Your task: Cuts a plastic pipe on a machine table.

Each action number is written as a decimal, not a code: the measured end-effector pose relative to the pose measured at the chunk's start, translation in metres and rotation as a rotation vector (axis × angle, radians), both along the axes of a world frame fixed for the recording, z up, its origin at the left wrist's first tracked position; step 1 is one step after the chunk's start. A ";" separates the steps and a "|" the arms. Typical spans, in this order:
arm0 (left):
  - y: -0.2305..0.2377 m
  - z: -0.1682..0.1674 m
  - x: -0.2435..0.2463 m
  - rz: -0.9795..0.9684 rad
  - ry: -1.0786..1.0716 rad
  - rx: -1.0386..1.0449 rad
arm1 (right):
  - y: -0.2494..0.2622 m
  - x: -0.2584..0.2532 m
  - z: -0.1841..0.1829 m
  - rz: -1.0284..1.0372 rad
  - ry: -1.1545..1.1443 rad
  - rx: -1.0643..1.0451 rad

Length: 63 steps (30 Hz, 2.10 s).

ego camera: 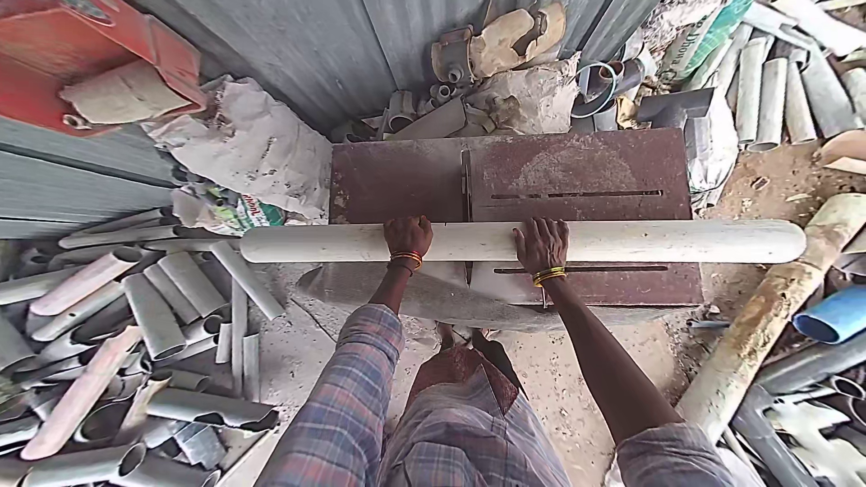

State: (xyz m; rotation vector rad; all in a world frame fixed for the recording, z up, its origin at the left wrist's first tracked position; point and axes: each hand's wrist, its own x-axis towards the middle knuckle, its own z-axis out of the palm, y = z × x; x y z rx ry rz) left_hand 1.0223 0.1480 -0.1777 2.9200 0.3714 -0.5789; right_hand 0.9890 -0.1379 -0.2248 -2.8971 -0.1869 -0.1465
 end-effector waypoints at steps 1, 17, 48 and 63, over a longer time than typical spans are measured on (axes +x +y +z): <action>0.000 -0.001 0.000 0.003 0.002 0.003 | 0.002 0.001 0.001 -0.015 0.026 -0.003; -0.001 0.000 0.006 0.029 0.090 -0.007 | 0.009 0.015 0.017 -0.063 0.292 -0.059; 0.005 -0.037 -0.027 -0.204 -0.471 -0.133 | 0.013 0.038 0.032 -0.092 0.474 -0.129; -0.006 -0.009 -0.007 -0.085 -0.140 -0.075 | 0.009 0.014 0.003 -0.038 0.030 0.073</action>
